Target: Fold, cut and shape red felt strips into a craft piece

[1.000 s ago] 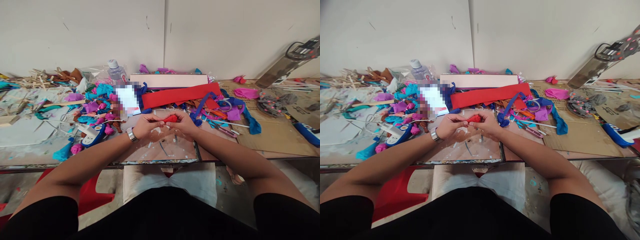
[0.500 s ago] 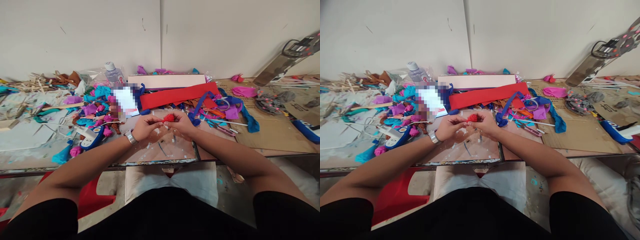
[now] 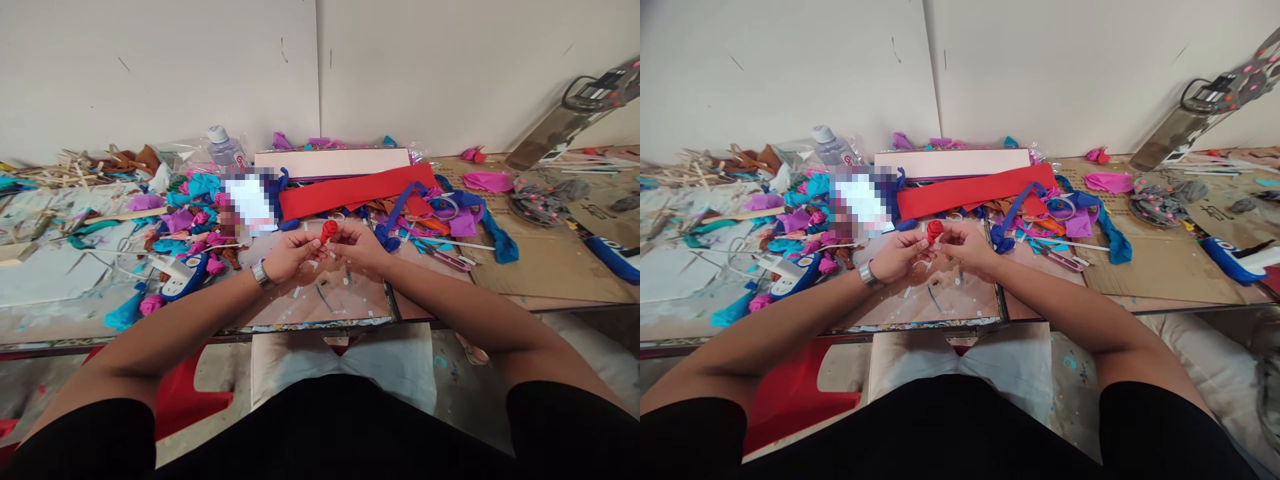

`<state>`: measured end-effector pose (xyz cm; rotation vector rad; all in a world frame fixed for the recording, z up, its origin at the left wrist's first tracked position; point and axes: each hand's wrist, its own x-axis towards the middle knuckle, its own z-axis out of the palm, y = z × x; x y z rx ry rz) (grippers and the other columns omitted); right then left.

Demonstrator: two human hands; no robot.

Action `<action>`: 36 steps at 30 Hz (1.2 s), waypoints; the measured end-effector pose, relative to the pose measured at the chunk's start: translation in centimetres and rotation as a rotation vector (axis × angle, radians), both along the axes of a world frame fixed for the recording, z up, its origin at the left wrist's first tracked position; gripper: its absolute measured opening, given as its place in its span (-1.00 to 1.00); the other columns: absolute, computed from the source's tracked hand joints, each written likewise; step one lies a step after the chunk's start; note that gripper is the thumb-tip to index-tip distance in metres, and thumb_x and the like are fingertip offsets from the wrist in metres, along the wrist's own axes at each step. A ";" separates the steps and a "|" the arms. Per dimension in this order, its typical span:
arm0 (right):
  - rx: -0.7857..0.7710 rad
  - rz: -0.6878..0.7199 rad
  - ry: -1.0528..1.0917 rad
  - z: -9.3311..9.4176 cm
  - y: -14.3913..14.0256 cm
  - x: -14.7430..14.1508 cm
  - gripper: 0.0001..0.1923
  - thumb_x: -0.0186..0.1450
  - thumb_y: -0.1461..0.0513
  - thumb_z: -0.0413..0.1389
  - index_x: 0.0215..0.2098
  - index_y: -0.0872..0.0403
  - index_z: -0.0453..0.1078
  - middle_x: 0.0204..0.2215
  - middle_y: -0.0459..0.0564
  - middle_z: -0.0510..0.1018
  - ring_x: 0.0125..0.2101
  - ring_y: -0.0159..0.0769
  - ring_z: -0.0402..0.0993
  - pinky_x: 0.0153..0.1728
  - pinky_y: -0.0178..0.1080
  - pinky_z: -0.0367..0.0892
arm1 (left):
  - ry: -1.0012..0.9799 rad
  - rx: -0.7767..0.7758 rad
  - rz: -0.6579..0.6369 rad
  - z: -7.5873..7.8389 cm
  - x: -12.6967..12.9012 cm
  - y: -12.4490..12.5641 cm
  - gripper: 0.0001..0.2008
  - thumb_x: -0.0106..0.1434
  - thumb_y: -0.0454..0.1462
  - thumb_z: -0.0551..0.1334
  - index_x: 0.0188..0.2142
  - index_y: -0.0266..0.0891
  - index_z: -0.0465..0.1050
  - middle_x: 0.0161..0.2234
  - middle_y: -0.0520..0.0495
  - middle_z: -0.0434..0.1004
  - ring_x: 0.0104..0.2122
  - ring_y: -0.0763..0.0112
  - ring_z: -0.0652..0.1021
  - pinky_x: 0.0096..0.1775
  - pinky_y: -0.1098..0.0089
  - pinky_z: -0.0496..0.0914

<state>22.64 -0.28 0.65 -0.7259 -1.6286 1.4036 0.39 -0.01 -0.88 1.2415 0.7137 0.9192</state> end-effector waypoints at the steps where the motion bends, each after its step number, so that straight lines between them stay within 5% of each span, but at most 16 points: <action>1: 0.010 0.002 -0.004 0.0 0.0 0.0 -0.55 0.21 -0.08 0.46 -0.15 0.06 0.59 -0.38 -0.09 0.61 -0.41 -0.36 0.47 -0.38 -0.30 0.44 | 0.003 -0.001 -0.016 0.0 0.0 0.0 -0.59 0.18 0.03 0.58 -0.22 -0.27 0.69 -0.31 -0.13 0.74 -0.37 0.42 0.66 -0.25 0.42 0.56; 11: 0.096 0.071 -0.016 0.0 -0.5 -0.2 -0.55 0.23 -0.12 0.46 -0.32 0.06 0.55 -0.40 -0.05 0.67 -0.35 -0.24 0.61 -0.20 -0.17 0.53 | 0.074 -0.007 -0.117 -0.1 0.1 -0.4 -0.56 0.18 0.05 0.58 -0.26 -0.29 0.66 -0.37 -0.10 0.73 -0.42 0.45 0.64 -0.27 0.46 0.52; 24: 0.448 -0.117 -0.274 -0.6 -0.8 0.4 -0.50 0.44 -0.18 0.22 -0.27 0.06 0.61 -0.39 -0.03 0.60 -0.35 -0.28 0.47 -0.28 -0.23 0.38 | 0.133 0.162 -0.068 0.1 0.2 -0.4 -0.55 0.17 0.02 0.58 -0.22 -0.30 0.64 -0.36 -0.07 0.70 -0.41 0.42 0.61 -0.26 0.40 0.50; 36: 0.370 -0.189 -0.228 -0.2 -0.9 0.2 -0.56 0.46 -0.14 0.21 -0.20 0.04 0.58 -0.31 -0.01 0.55 -0.29 -0.24 0.47 -0.24 -0.18 0.41 | 0.270 0.313 -0.060 -0.8 0.4 -0.3 -0.61 0.30 0.02 0.46 -0.17 -0.27 0.60 -0.33 -0.09 0.70 -0.42 0.41 0.60 -0.31 0.40 0.45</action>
